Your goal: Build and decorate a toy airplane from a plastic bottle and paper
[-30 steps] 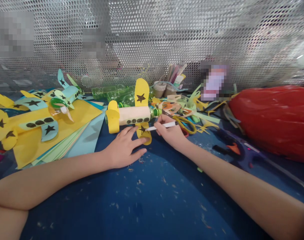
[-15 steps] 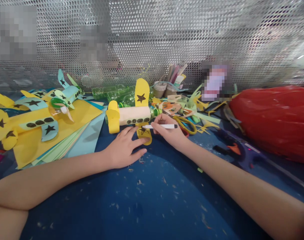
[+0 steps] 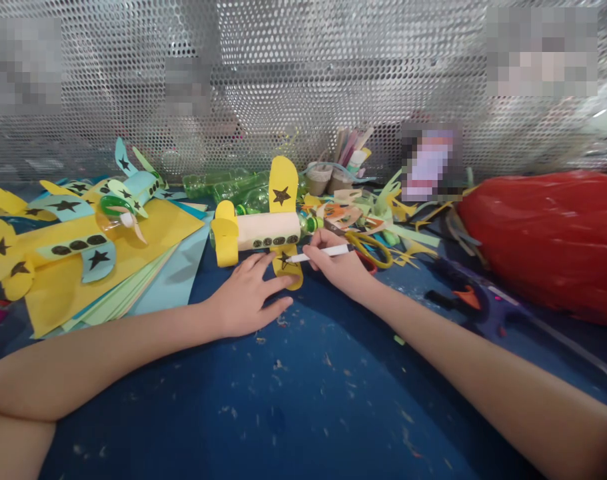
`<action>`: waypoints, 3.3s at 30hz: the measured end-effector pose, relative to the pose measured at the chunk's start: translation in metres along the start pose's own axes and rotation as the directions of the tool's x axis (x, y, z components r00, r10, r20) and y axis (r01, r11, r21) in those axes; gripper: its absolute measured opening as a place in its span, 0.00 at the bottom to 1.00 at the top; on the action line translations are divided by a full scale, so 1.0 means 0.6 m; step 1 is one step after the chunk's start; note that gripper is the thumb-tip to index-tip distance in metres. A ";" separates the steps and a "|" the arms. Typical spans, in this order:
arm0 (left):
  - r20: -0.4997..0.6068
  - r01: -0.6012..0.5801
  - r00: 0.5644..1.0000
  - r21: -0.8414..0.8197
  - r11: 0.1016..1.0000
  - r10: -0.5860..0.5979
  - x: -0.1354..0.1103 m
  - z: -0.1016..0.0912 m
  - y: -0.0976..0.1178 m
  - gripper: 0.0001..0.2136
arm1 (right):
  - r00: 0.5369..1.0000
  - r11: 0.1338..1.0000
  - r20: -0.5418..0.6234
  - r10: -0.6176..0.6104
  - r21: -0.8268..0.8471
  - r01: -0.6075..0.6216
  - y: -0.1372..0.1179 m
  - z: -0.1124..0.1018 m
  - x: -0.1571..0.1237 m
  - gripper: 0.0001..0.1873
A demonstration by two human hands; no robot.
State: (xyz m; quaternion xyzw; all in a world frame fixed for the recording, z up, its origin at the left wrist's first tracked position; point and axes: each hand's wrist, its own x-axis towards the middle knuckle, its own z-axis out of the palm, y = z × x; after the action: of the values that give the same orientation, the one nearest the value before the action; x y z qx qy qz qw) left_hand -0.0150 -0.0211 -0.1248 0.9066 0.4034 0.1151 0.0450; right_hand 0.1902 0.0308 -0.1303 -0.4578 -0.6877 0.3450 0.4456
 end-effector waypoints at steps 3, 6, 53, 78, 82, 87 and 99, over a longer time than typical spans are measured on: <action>-0.004 -0.002 1.000 -0.006 1.000 0.002 0.000 0.000 0.000 0.19 | 1.000 1.000 0.000 0.009 -0.014 -0.009 -0.001 -0.001 0.000 0.11; -0.010 -0.005 1.000 -0.001 1.000 0.005 0.000 0.001 0.000 0.19 | 1.000 1.000 0.003 0.018 -0.023 -0.018 -0.002 -0.001 0.000 0.11; -0.005 -0.003 1.000 -0.005 1.000 0.003 0.000 0.002 -0.001 0.19 | 1.000 0.999 -0.030 0.010 -0.040 -0.011 -0.002 -0.002 -0.002 0.10; -0.006 -0.003 1.000 -0.021 1.000 0.003 0.000 0.000 0.000 0.18 | 0.999 1.000 0.038 -0.018 0.025 0.017 -0.002 -0.002 -0.003 0.11; -0.003 -0.007 1.000 -0.015 1.000 0.007 0.001 0.000 0.000 0.18 | 0.999 0.999 0.038 -0.020 0.034 0.018 -0.003 -0.002 -0.004 0.11; -0.001 -0.003 1.000 -0.017 1.000 0.003 0.001 -0.001 0.001 0.18 | 0.999 1.000 0.043 -0.014 0.027 0.013 -0.003 -0.001 -0.004 0.10; -0.012 -0.011 1.000 -0.013 1.000 0.011 0.000 0.001 0.000 0.18 | 1.000 1.000 0.016 -0.005 0.022 0.005 -0.004 -0.001 -0.004 0.10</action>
State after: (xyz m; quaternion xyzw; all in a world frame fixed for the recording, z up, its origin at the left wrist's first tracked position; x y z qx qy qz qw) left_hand -0.0148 -0.0208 -0.1253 0.9079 0.3978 0.1232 0.0480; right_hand 0.1905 0.0276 -0.1286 -0.4484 -0.6885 0.3553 0.4458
